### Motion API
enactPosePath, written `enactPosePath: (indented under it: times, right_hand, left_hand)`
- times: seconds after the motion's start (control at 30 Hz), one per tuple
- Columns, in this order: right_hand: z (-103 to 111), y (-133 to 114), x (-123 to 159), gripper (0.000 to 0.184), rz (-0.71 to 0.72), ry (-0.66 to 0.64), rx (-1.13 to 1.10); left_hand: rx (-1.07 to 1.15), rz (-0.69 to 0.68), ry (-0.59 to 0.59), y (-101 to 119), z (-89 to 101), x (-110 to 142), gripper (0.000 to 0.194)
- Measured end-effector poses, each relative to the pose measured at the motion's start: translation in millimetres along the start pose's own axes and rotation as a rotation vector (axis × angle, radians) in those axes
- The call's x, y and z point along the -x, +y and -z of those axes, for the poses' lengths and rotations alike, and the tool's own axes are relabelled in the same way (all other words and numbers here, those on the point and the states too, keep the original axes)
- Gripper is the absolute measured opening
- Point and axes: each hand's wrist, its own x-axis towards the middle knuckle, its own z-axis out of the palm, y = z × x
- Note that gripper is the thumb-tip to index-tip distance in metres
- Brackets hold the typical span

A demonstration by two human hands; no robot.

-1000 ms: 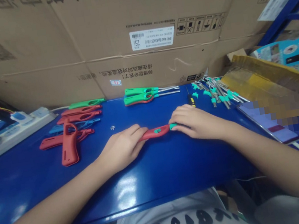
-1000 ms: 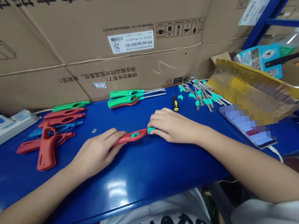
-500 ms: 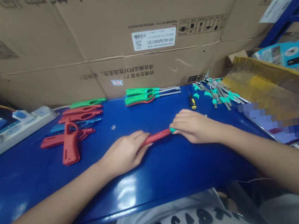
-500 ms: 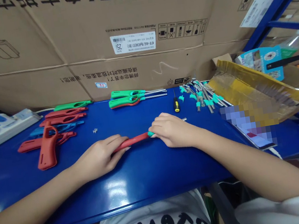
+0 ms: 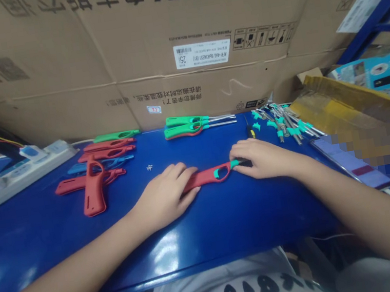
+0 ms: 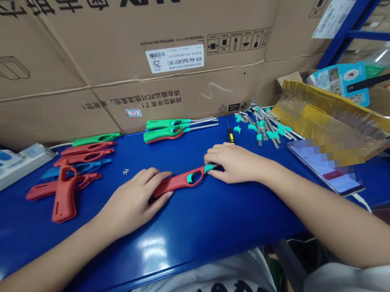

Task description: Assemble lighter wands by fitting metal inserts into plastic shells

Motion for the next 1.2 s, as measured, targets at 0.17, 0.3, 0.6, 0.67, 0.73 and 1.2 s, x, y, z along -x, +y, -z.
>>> enactPosePath:
  times: [0.17, 0.3, 0.6, 0.67, 0.73, 1.2]
  right_hand:
    - [7.5, 17.1, 4.0, 0.029, -0.079, 0.131, -0.023]
    - [3.9, 29.4, 4.9, 0.039, -0.464, 0.282, 0.213]
    - [-2.9, 26.0, -2.3, 0.034, -0.580, 0.366, 0.146]
    - [1.1, 11.8, -7.1, 0.027, -0.469, 0.601, 0.040]
    - [4.5, -6.0, -13.3, 0.018, -0.385, 0.735, -0.124]
    - [-11.8, -78.2, -76.4, 0.023, -0.007, 0.249, -0.752]
  left_hand:
    - [0.166, 0.052, 0.021, -2.8, 1.5, -1.2, 0.037]
    - [0.309, 0.056, 0.039, -1.6, 0.1, -1.3, 0.033]
    - [0.381, 0.000, 0.025, 7.0, -3.4, 2.0, 0.036]
    - [0.395, -0.024, 0.024, 9.2, -5.2, 2.4, 0.036]
    - [0.403, -0.054, 0.030, 11.3, -7.4, 2.8, 0.037]
    - [0.458, -0.149, 0.100, 14.7, -17.3, 4.2, 0.030]
